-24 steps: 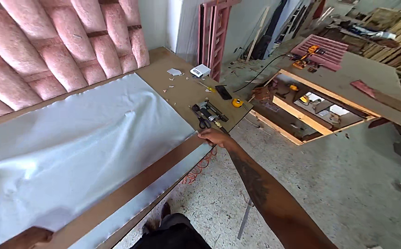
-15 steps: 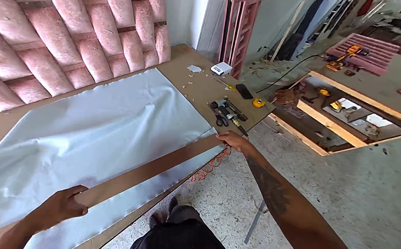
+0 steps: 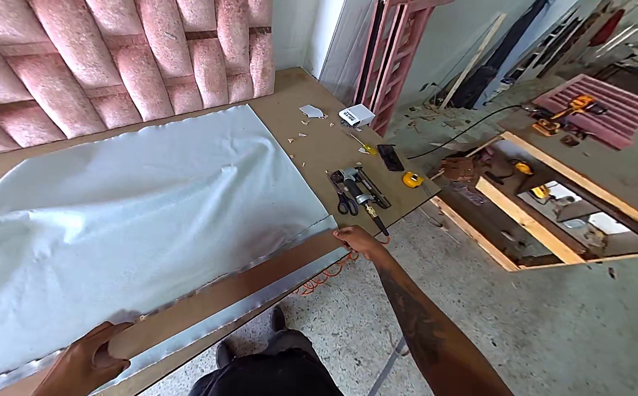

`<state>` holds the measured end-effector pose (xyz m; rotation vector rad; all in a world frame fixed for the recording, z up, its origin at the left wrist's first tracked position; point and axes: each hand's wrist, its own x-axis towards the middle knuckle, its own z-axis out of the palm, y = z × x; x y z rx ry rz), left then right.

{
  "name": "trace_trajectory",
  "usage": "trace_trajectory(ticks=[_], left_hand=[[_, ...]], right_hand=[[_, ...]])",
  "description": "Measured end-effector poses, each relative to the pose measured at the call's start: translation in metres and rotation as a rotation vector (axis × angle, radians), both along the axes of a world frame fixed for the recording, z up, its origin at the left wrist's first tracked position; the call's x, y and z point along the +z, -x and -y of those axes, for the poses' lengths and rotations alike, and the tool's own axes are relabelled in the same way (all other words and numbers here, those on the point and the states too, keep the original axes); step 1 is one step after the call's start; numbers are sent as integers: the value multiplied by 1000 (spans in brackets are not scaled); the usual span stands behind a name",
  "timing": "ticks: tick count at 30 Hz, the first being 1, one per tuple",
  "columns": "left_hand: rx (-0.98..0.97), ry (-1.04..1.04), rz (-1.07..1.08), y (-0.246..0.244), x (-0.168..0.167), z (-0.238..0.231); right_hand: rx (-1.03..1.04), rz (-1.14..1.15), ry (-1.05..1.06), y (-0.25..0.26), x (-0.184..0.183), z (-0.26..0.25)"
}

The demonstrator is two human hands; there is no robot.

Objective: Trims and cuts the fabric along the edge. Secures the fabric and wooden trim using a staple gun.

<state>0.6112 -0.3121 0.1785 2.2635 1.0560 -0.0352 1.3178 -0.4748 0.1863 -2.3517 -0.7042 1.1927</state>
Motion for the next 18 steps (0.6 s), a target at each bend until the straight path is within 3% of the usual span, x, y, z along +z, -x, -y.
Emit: trace_trajectory(ticks=[5, 18], left_hand=[[32, 27, -43, -10, -2, 9], [189, -54, -130, -21, -18, 39]], right_hand=[[87, -8, 3, -24, -22, -6], [178, -15, 35, -42, -35, -15]])
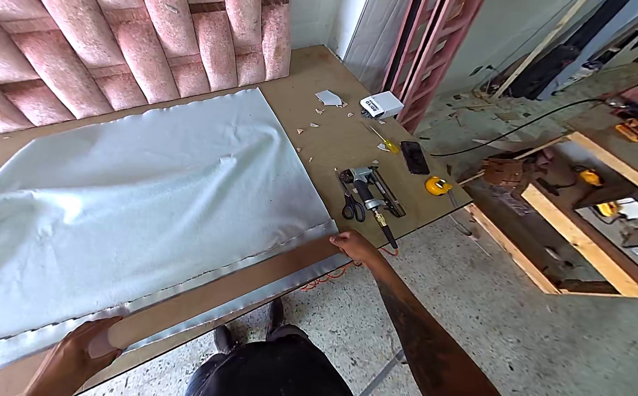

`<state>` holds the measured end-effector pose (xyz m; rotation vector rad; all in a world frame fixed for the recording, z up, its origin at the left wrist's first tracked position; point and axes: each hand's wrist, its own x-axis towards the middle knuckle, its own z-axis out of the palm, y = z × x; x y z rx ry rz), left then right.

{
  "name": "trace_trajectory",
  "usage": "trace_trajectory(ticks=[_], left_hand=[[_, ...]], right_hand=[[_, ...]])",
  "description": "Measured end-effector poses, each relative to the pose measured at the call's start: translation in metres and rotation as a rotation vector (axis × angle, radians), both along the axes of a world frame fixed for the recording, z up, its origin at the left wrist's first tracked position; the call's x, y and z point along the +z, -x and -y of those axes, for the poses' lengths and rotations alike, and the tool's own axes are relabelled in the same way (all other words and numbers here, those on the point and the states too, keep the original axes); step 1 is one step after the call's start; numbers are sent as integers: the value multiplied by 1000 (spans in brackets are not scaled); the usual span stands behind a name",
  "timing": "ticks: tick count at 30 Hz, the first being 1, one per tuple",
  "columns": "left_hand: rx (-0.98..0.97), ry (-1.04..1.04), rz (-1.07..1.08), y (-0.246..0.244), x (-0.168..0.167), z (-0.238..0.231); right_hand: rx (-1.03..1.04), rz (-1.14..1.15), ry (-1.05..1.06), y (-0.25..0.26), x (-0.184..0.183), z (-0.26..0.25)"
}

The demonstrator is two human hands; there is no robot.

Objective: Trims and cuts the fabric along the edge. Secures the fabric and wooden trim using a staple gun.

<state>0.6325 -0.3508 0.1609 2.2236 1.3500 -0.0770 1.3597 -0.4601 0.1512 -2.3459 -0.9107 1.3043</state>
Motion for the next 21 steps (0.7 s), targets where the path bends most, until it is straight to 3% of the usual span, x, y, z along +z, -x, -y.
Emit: trace_trajectory(ticks=[6, 18, 21], left_hand=[[36, -49, -51, -5, 15, -6], [-13, -83, -25, 5, 16, -18], [-64, -80, 68, 6, 14, -17]], right_hand=[[-46, -136, -94, 11, 24, 4], [-104, -83, -141, 23, 33, 10], [-118, -16, -117, 22, 30, 11]])
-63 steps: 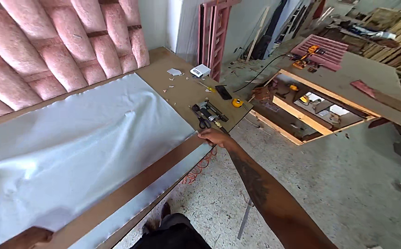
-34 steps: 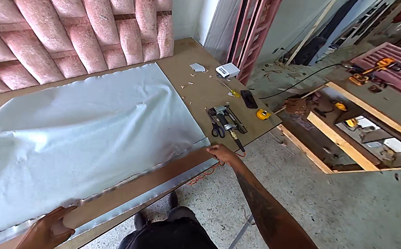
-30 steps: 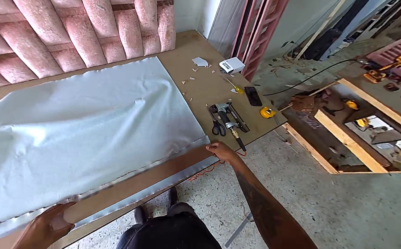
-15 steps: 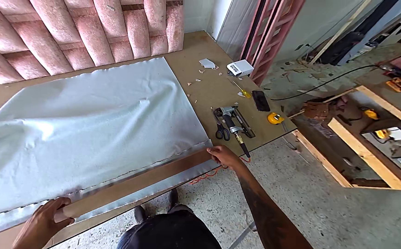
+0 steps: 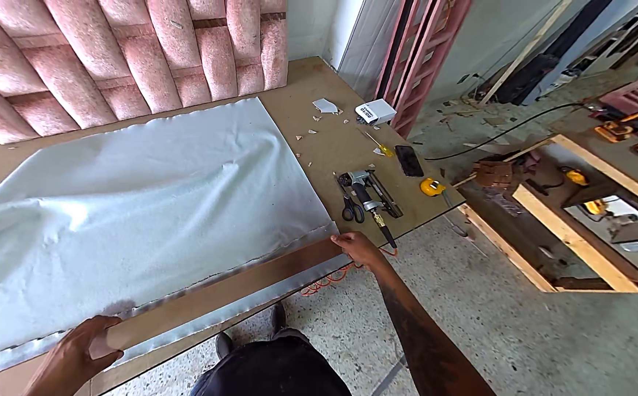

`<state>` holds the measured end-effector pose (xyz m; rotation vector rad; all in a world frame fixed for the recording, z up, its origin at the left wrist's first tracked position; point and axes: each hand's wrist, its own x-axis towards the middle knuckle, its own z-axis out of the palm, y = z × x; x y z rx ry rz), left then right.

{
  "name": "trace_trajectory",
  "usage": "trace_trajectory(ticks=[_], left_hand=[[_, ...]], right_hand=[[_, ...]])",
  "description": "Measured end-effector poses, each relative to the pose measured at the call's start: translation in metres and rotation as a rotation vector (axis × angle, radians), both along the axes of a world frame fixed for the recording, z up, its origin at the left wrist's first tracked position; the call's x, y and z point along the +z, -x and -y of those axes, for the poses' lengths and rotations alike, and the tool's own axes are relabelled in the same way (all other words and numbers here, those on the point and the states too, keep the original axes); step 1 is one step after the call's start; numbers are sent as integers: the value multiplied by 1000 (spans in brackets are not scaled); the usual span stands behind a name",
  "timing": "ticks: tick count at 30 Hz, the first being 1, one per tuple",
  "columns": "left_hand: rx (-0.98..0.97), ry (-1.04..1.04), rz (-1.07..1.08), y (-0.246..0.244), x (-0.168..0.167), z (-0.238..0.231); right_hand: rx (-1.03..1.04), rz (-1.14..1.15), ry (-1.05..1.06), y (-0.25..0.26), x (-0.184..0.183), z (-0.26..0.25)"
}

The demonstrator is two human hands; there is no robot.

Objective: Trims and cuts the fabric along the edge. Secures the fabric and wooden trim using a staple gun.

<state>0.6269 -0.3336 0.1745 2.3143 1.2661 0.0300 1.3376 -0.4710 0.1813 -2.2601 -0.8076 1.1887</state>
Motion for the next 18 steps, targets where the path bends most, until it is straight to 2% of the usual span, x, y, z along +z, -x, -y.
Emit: trace_trajectory(ticks=[3, 8, 18], left_hand=[[-26, 2, 75, 0, -6, 2], [-40, -13, 39, -3, -24, 8], [-8, -60, -37, -11, -39, 14]], right_hand=[[42, 147, 68, -4, -10, -4], [95, 329, 160, -4, -29, -11], [37, 519, 114, 18, -16, -7]])
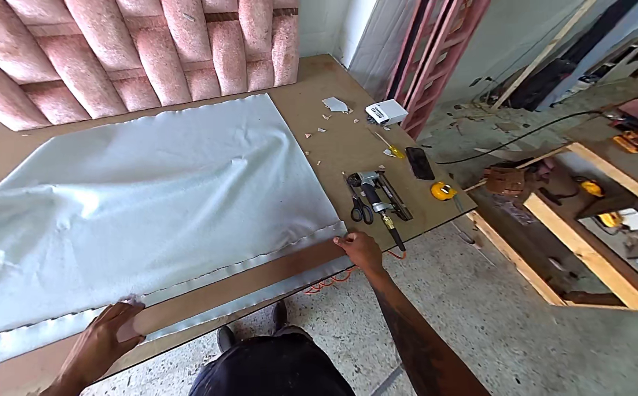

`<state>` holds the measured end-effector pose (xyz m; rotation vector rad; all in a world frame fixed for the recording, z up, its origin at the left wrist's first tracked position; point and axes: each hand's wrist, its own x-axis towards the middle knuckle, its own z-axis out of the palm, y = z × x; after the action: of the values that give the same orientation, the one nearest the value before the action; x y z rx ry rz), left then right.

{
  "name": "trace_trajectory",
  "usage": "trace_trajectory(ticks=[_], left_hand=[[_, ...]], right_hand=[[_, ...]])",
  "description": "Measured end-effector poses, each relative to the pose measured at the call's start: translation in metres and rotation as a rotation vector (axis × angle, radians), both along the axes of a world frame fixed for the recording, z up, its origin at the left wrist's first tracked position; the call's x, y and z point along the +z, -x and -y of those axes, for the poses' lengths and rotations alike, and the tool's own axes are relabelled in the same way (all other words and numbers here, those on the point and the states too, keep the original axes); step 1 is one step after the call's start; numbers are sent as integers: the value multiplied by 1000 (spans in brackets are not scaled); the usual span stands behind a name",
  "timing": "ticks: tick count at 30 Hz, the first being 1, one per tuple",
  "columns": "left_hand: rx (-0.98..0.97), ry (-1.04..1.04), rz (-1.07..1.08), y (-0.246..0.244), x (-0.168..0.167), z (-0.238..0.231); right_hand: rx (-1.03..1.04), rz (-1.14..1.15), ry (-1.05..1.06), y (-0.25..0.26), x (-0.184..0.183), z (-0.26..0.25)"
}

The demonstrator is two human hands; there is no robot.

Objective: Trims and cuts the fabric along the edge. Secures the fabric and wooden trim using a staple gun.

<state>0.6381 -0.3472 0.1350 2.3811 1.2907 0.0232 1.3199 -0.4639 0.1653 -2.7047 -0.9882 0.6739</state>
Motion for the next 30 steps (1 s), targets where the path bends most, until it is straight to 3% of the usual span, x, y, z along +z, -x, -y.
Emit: trace_trajectory(ticks=[5, 10, 21, 30], left_hand=[[117, 165, -99, -24, 41, 7], [169, 181, -64, -9, 41, 13], [94, 171, -121, 9, 61, -1], [148, 193, -91, 11, 33, -8]], right_hand=[[90, -41, -249, -1, -33, 20], [105, -53, -214, 2, -56, 29], [71, -78, -189, 16, -55, 38], [51, -83, -188, 21, -53, 34]])
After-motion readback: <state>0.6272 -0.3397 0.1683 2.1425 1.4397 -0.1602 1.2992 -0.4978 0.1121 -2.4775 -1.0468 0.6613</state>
